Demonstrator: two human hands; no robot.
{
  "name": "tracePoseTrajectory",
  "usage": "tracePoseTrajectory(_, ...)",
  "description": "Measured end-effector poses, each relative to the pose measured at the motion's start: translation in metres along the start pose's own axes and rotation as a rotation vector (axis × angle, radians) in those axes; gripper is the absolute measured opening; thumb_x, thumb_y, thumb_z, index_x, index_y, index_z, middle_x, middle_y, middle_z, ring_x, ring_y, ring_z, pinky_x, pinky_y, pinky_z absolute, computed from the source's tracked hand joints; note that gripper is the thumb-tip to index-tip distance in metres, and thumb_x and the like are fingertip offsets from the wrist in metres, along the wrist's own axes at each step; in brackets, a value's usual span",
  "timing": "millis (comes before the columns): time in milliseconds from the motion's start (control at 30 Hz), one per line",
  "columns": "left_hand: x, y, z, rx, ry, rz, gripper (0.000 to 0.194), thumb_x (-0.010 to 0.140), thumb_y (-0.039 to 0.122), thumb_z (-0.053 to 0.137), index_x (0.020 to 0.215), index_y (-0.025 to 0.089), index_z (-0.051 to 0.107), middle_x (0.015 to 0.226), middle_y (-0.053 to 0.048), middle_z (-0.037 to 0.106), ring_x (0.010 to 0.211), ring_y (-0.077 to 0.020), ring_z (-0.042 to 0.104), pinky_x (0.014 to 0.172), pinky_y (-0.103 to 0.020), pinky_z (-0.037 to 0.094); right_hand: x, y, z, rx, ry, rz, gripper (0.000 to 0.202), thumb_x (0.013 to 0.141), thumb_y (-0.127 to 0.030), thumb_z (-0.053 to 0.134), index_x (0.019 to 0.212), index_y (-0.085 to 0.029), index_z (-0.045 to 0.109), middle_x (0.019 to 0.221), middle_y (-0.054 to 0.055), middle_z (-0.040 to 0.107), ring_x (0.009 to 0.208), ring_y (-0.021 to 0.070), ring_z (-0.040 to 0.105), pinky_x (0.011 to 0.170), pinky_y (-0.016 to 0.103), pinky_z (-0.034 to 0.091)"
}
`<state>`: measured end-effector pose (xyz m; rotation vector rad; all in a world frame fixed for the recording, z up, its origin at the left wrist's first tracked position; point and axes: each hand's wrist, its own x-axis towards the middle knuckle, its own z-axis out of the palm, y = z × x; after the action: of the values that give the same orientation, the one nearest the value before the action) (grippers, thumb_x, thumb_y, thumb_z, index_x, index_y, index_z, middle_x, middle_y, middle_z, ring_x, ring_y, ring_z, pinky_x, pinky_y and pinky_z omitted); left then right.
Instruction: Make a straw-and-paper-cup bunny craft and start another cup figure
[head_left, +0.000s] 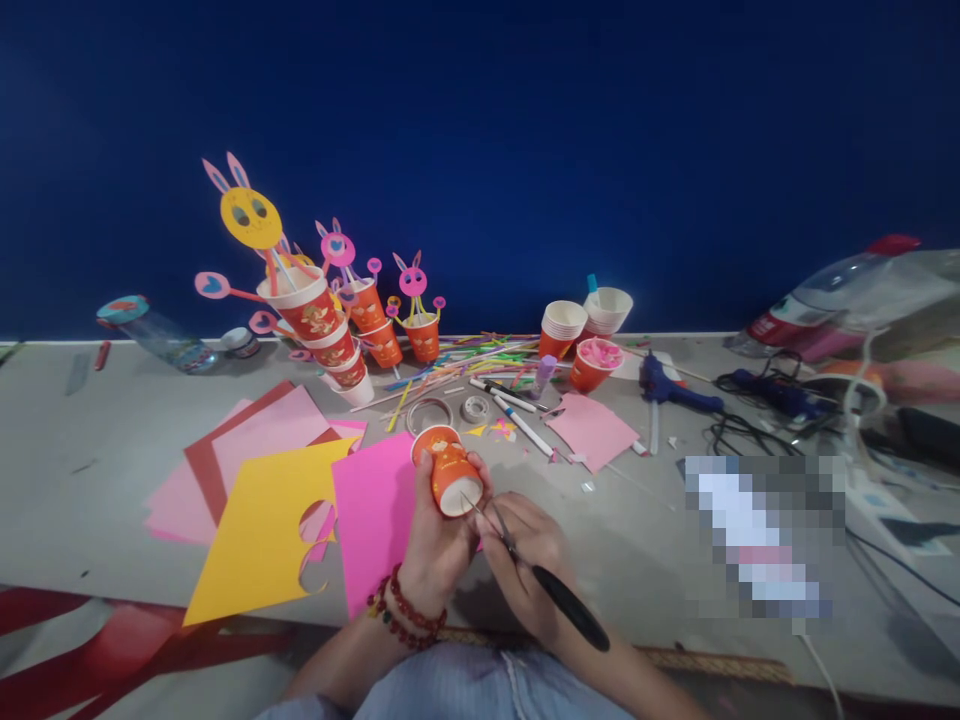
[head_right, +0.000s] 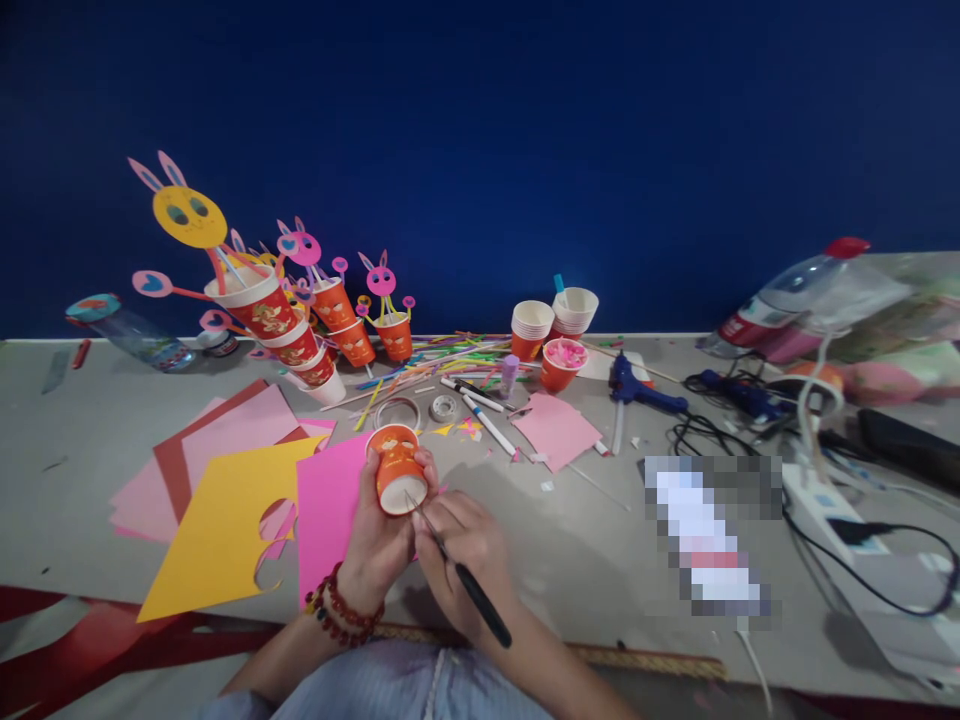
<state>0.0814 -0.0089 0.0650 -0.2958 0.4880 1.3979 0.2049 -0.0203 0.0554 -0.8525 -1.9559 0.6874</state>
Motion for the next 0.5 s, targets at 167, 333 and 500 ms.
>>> tracePoseTrajectory(167, -0.002, -0.004, 0.004, -0.013, 0.006, 0.054, 0.032, 0.099, 0.045, 0.052, 0.096, 0.016, 0.065, 0.084, -0.004, 0.069, 0.076, -0.0131, 0.071, 0.076, -0.021, 0.059, 0.003, -0.001, 0.004, 0.045, 0.014, 0.055, 0.032, 0.104, -0.022, 0.041, 0.080, -0.021, 0.062, 0.074, 0.004, 0.063, 0.072, 0.0198, 0.062, 0.071, 0.032, 0.052)
tracePoseTrajectory(333, -0.002, -0.009, 0.005, 0.012, 0.022, 0.054, 0.032, 0.097, 0.045, 0.055, 0.094, 0.016, 0.065, 0.080, -0.003, 0.068, 0.070, -0.0125, 0.069, 0.070, -0.021, 0.059, 0.004, 0.001, 0.004, 0.057, 0.037, 0.062, 0.028, 0.103, -0.024, 0.043, 0.091, -0.023, 0.067, 0.082, 0.008, 0.068, 0.082, 0.0246, 0.065, 0.081, 0.038, 0.055)
tracePoseTrajectory(500, 0.001, -0.011, -0.002, 0.037, 0.038, 0.049, 0.034, 0.095, 0.048, 0.059, 0.095, 0.015, 0.067, 0.084, -0.006, 0.071, 0.076, -0.0161, 0.072, 0.072, -0.024, 0.059, 0.002, 0.010, 0.006, -0.057, 0.049, -0.009, 0.026, 0.102, -0.021, 0.043, 0.085, -0.023, 0.062, 0.079, 0.006, 0.067, 0.078, 0.0235, 0.063, 0.078, 0.039, 0.051)
